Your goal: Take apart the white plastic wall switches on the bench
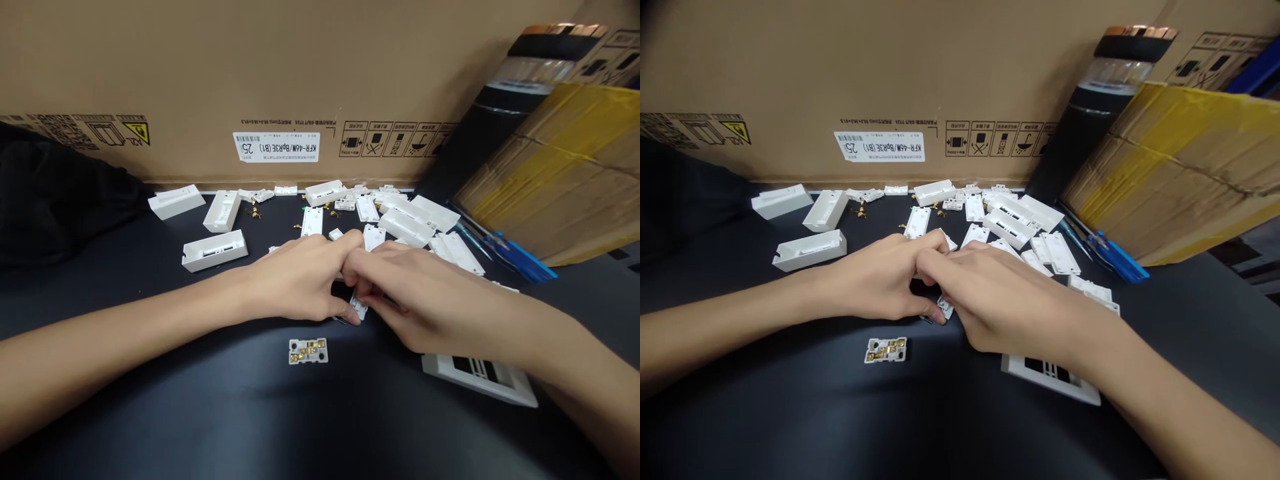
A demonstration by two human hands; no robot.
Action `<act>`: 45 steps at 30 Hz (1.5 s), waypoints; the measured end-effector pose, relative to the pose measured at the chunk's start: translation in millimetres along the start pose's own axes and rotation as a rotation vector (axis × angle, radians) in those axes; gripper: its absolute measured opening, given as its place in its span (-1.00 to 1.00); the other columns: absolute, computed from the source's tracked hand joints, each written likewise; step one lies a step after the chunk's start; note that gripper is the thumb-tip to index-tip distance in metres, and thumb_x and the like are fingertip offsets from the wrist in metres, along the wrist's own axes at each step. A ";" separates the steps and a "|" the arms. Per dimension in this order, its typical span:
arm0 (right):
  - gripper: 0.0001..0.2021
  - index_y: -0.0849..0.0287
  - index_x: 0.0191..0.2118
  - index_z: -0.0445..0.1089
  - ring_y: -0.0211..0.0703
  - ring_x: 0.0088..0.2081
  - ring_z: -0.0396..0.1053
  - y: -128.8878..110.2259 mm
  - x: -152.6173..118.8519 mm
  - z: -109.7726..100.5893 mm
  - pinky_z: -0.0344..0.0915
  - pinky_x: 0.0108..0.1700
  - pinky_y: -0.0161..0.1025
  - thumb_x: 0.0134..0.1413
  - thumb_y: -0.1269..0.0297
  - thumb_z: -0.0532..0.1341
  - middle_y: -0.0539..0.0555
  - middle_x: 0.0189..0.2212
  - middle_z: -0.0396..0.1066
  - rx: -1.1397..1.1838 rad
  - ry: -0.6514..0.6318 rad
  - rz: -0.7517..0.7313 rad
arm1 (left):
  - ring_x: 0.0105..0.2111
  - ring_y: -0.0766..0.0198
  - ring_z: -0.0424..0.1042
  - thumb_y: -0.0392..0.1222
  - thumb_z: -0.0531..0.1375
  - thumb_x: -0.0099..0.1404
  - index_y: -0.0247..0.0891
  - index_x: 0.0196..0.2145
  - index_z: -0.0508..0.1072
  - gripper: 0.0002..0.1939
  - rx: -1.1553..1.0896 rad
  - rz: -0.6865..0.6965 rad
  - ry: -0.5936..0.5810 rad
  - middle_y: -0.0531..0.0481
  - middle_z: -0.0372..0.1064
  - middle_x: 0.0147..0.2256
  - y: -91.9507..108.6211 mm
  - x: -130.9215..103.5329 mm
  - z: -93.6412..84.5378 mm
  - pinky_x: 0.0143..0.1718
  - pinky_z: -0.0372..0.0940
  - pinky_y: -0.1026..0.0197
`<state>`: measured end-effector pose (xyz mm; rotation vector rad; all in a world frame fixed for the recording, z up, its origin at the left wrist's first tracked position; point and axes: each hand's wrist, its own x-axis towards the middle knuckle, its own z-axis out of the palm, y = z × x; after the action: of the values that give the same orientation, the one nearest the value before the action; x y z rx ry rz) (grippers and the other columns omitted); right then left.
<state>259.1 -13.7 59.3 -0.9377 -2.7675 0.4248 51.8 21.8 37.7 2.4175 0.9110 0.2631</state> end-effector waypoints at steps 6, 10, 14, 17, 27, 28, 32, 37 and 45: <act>-0.86 0.14 -0.18 0.32 -0.16 -0.39 0.34 1.9 1.3 -4.3 0.13 -0.36 -0.24 0.18 0.48 0.13 0.03 -0.40 0.45 0.027 -0.030 0.017 | -0.32 0.16 0.43 0.15 0.41 0.08 -0.14 -0.23 0.22 -0.47 0.032 -0.005 0.004 0.12 0.41 -0.34 -0.1 1.2 -0.6 -0.31 0.19 0.19; -0.85 0.14 -0.14 0.41 -0.16 -0.32 0.40 11.4 -0.1 -10.3 0.20 -0.30 -0.24 0.23 0.43 0.14 0.04 -0.32 0.50 0.097 -0.058 -0.056 | -0.33 0.18 0.43 0.16 0.42 0.07 -0.14 -0.23 0.23 -0.46 0.006 -0.017 -0.015 0.13 0.42 -0.35 1.5 1.9 -2.1 -0.38 0.15 0.22; -0.82 0.13 -0.14 0.44 -0.17 -0.27 0.42 14.8 -0.8 -14.8 0.23 -0.23 -0.25 0.20 0.47 0.16 0.01 -0.29 0.52 0.109 0.004 -0.098 | -0.29 0.16 0.45 0.16 0.42 0.08 -0.14 -0.23 0.26 -0.48 0.002 0.003 -0.012 0.13 0.43 -0.33 1.7 2.1 -2.5 -0.35 0.16 0.22; -0.79 0.13 -0.12 0.43 -0.19 -0.27 0.42 14.2 0.1 -14.4 0.23 -0.24 -0.26 0.18 0.50 0.15 0.02 -0.28 0.51 0.122 0.008 -0.110 | -0.29 0.16 0.45 0.16 0.41 0.09 -0.15 -0.24 0.29 -0.50 0.030 0.016 -0.004 0.12 0.43 -0.32 0.2 2.3 -1.5 -0.22 0.22 0.15; -0.86 0.16 -0.16 0.34 -0.19 -0.36 0.33 10.1 1.8 -7.1 0.18 -0.31 -0.23 0.23 0.47 0.11 0.02 -0.35 0.42 0.129 -0.034 -0.070 | -0.20 0.15 0.48 0.13 0.42 0.10 -0.13 -0.23 0.36 -0.56 0.024 0.042 0.003 0.16 0.47 -0.23 -2.0 1.7 0.0 -0.11 0.24 0.11; -0.86 0.15 -0.17 0.33 -0.19 -0.36 0.33 9.0 1.7 -6.4 0.18 -0.31 -0.23 0.23 0.48 0.10 0.02 -0.35 0.41 0.127 -0.032 -0.067 | -0.22 0.16 0.47 0.13 0.42 0.09 -0.13 -0.24 0.36 -0.56 0.024 0.045 0.006 0.16 0.46 -0.24 -2.6 1.7 -0.1 -0.13 0.24 0.12; -0.82 0.12 -0.17 0.30 -0.17 -0.36 0.33 4.0 1.7 -4.2 0.16 -0.32 -0.24 0.19 0.53 0.09 0.02 -0.35 0.42 0.108 -0.028 -0.053 | -0.28 0.18 0.46 0.16 0.40 0.10 -0.15 -0.25 0.33 -0.53 0.047 0.036 0.002 0.14 0.45 -0.28 -3.0 2.1 -1.5 -0.26 0.21 0.17; -0.80 0.13 -0.23 0.35 -0.14 -0.34 0.36 -1.7 2.2 -3.5 0.16 -0.30 -0.24 0.11 0.57 0.13 0.05 -0.36 0.45 0.054 -0.045 -0.040 | -0.40 0.20 0.41 0.26 0.38 0.07 -0.16 -0.26 0.26 -0.45 0.083 0.024 -0.011 0.13 0.41 -0.39 -0.7 2.9 -4.4 -0.44 0.09 0.22; -0.85 0.16 -0.20 0.40 -0.16 -0.26 0.34 6.9 0.1 -6.0 0.20 -0.26 -0.24 0.28 0.45 0.08 0.06 -0.27 0.41 0.077 -0.081 -0.071 | -0.37 0.18 0.45 0.25 0.38 0.09 -0.16 -0.27 0.26 -0.46 0.070 0.037 -0.022 0.11 0.45 -0.36 0.5 3.4 -6.1 -0.41 0.10 0.23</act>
<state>264.6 -7.1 62.7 -0.8188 -2.8245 0.5656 52.5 26.3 43.0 2.4978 0.8806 0.2214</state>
